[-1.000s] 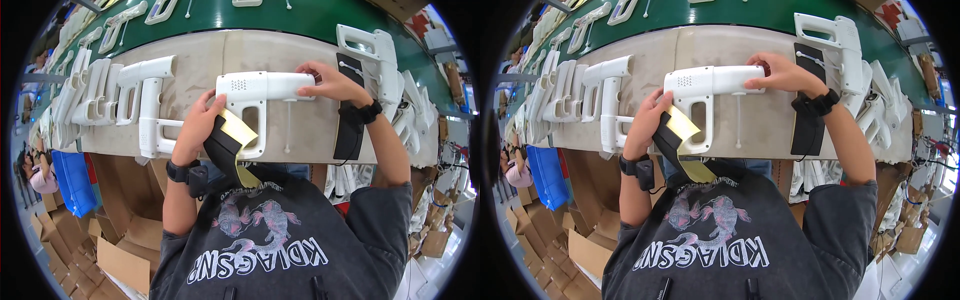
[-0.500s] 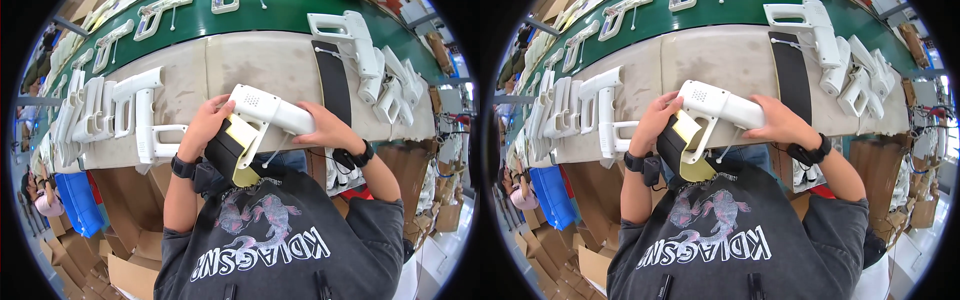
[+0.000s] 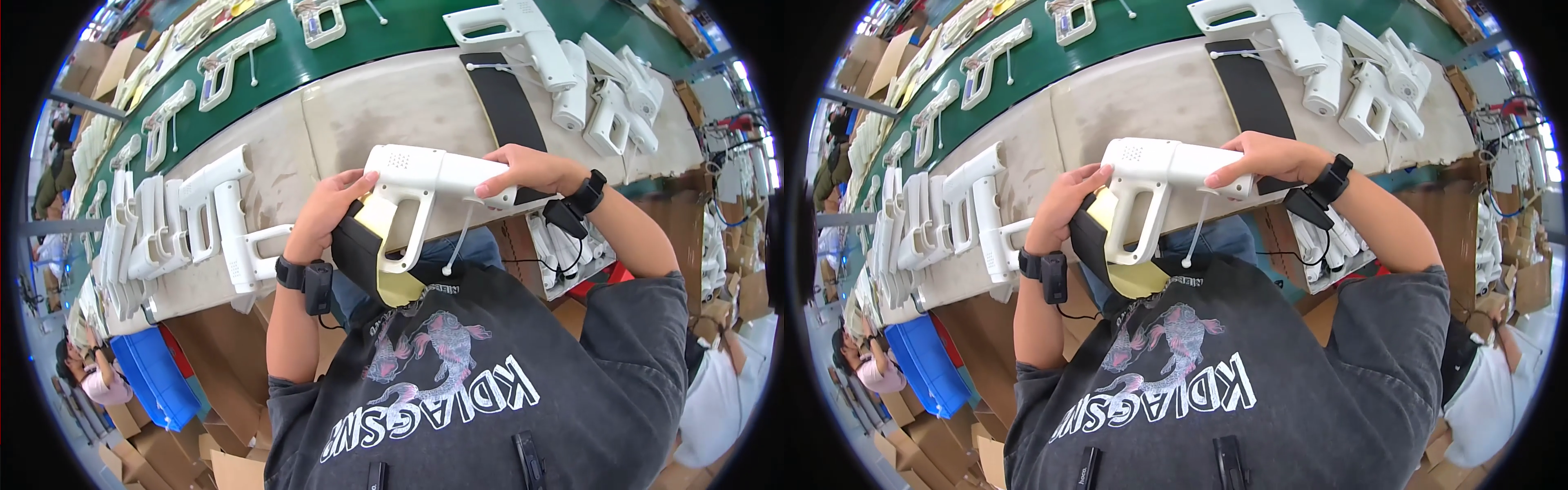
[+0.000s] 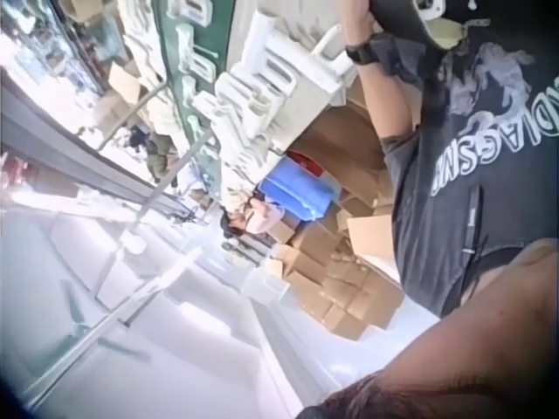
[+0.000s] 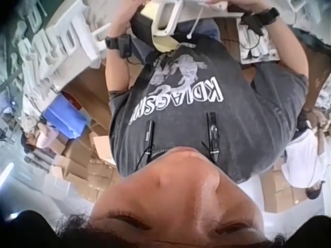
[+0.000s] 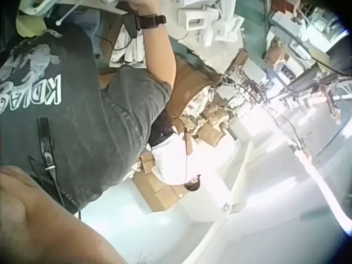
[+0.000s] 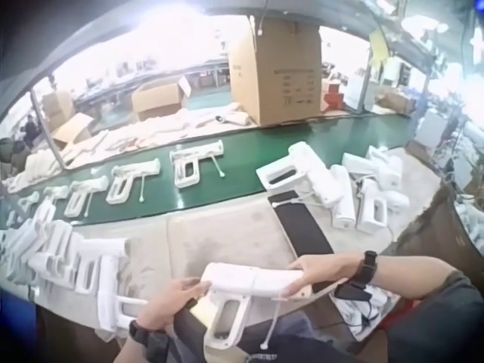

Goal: Assembling the white plastic housing of a handheld electronic device at a factory workstation.

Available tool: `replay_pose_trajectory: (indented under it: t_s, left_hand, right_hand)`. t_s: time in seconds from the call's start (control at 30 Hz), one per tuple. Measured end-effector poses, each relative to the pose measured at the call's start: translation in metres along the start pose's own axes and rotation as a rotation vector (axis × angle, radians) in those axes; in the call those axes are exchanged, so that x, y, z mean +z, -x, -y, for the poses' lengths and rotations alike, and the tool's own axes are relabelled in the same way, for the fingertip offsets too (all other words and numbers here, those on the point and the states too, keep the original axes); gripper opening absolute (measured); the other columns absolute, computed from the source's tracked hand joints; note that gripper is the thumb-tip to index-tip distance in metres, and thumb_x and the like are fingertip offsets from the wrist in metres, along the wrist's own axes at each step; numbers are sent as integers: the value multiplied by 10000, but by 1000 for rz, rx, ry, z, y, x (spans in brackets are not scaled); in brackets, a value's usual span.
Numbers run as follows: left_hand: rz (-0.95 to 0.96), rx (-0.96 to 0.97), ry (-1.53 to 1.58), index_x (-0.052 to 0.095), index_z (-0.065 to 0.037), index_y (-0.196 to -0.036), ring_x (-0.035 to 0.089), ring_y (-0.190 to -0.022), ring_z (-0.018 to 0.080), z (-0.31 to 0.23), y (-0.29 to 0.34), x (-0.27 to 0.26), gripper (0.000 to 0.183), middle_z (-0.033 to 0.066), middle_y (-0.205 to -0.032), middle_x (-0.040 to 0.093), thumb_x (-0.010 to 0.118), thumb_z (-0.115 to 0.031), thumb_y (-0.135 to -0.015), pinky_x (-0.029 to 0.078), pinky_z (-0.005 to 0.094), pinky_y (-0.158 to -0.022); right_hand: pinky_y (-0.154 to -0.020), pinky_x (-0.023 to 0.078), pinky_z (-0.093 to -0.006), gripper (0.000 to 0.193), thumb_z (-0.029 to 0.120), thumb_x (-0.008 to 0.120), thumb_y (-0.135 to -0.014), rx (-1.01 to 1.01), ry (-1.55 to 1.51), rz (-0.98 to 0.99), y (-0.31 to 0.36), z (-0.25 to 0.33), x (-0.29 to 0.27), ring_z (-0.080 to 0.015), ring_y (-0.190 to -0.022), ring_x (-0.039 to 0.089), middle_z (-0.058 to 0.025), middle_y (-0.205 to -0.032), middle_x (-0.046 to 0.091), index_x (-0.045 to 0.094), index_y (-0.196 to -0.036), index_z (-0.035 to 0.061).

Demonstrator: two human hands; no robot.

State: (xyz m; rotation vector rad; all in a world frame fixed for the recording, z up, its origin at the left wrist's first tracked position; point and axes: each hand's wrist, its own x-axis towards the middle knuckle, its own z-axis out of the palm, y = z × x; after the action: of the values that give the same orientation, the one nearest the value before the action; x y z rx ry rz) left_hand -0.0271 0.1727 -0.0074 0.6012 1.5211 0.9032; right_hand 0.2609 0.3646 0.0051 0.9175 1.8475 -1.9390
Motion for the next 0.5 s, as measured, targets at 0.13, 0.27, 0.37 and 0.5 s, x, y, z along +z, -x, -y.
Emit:
replay_pose_trajectory:
  t_s: [0.13, 0.27, 0.37, 0.5]
  left_hand:
    - [65, -9, -35, 629, 59, -1336, 672, -951, 120, 1, 4, -1, 597, 88, -1149, 712, 669, -432, -998, 531, 264, -846]
    - [222, -68, -169, 669, 60, -1254, 662, -826, 87, -7, 10, -9, 588, 48, -996, 727, 647, -473, -1007, 531, 253, -750]
    - [309, -108, -188, 704, 66, -1129, 650, -721, 71, -13, 19, -11, 573, 27, -884, 719, 645, -490, -1004, 525, 243, -656]
    - [325, -165, -248, 711, 69, -1091, 653, -707, 70, -19, 29, -12, 570, 32, -873, 714, 680, -489, -979, 529, 235, -642]
  right_hand:
    - [-867, 537, -289, 666, 381, 854, -811, 17, -69, -48, 19, -2, 8, -149, -981, 673, -105, -1106, 713, 652, -1256, -72]
    - [-826, 576, -295, 671, 380, 853, -805, 21, -212, -11, 33, -5, 19, -158, -938, 701, -117, -1106, 713, 647, -1253, -74]
    - [-818, 582, -295, 693, 381, 854, -797, -15, -214, -23, 43, 2, 31, -159, -941, 705, -123, -1122, 710, 635, -1271, -74]
    - [-867, 561, -298, 703, 364, 862, -790, -47, -200, -18, 44, -4, 38, -151, -972, 693, -107, -1147, 706, 628, -1306, -52]
